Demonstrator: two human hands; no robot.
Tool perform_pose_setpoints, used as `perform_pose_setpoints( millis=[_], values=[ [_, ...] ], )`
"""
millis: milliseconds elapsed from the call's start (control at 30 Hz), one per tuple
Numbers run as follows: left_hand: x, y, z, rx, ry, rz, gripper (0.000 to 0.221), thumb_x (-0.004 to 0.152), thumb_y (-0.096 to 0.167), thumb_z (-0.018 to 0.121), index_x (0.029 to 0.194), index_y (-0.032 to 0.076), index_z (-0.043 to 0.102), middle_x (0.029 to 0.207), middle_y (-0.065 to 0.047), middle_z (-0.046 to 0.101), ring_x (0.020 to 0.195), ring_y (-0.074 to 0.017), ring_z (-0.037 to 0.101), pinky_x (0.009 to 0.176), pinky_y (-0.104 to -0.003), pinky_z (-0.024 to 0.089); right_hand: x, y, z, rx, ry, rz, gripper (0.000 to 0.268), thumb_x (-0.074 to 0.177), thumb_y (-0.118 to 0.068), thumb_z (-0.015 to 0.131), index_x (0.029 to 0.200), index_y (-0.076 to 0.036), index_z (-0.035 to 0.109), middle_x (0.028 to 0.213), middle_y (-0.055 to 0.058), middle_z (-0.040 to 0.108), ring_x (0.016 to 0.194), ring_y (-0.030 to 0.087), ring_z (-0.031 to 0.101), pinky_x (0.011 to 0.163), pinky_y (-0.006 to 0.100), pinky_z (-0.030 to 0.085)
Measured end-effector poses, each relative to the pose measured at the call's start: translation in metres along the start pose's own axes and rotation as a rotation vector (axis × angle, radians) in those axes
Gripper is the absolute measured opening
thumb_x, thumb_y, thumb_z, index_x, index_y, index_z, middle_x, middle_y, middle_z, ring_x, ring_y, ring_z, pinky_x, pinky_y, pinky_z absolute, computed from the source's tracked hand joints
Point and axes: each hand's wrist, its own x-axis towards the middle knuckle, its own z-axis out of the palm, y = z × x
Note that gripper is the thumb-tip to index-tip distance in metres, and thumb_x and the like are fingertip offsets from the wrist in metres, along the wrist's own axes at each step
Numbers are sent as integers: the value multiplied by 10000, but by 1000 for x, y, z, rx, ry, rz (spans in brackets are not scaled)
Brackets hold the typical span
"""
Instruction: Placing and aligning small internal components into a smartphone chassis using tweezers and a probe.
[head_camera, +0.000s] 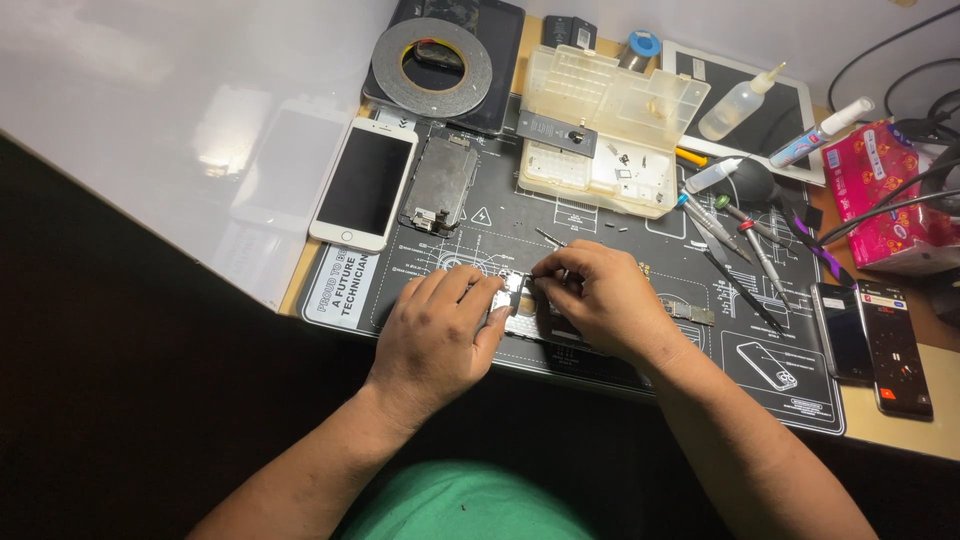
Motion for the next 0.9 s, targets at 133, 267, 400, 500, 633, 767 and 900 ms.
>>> perform_pose_setpoints(
  millis=[133, 267, 400, 500, 633, 767, 900],
  values=[
    [-2, -2, 4, 4, -26, -14, 251, 945, 282, 616, 1073, 98, 729, 852, -99, 677, 706, -231, 675, 626, -346, 522, -1, -4, -2, -12, -3, 5, 156, 849, -64, 713, 989, -62, 782, 818, 121, 730, 707, 218, 679, 615, 346, 561],
    [-2, -2, 6, 32, -48, -11, 259, 948, 296, 618, 1094, 108, 718, 868, -98, 667, 728, -234, 680, 629, -349, 520, 0, -3, 0, -9, -18, -1, 152, 846, -70, 716, 983, -62, 780, 818, 127, 731, 709, 238, 688, 618, 365, 568],
    [-3, -3, 7, 47, -62, 10, 245, 963, 305, 602, 1074, 128, 730, 898, -92, 672, 755, -234, 678, 652, -352, 512, 1, -2, 1, -14, -7, -11, 145, 845, -69, 723, 977, -67, 783, 813, 121, 728, 705, 233, 690, 614, 359, 567],
    [-3, -3, 6, 52, -72, 18, 269, 981, 317, 580, 1090, 143, 755, 913, -87, 682, 804, -238, 688, 687, -355, 518, 1, -1, 0, -6, -10, -23, 150, 844, -63, 726, 985, -58, 777, 806, 124, 721, 697, 229, 683, 603, 357, 563],
    [-5, -5, 10, 66, -72, 23, 264, 979, 305, 582, 1089, 152, 768, 929, -89, 694, 840, -237, 686, 720, -361, 516, 1, -4, -1, -4, -7, -19, 145, 849, -60, 720, 981, -60, 779, 806, 119, 720, 696, 221, 678, 603, 350, 564],
    [-4, -4, 11, 78, -68, 25, 273, 977, 309, 578, 1082, 156, 778, 926, -88, 705, 857, -237, 689, 744, -363, 522, 0, -4, -1, 8, 3, -29, 143, 846, -52, 724, 980, -54, 775, 799, 115, 713, 696, 212, 673, 599, 344, 562],
    [-2, -1, 9, 103, -84, 32, 271, 954, 294, 591, 1064, 131, 777, 922, -100, 711, 878, -255, 688, 754, -372, 524, 0, 1, 2, 35, 14, -25, 135, 838, -41, 736, 969, -56, 767, 800, 105, 708, 692, 193, 652, 597, 331, 546]
  ],
)
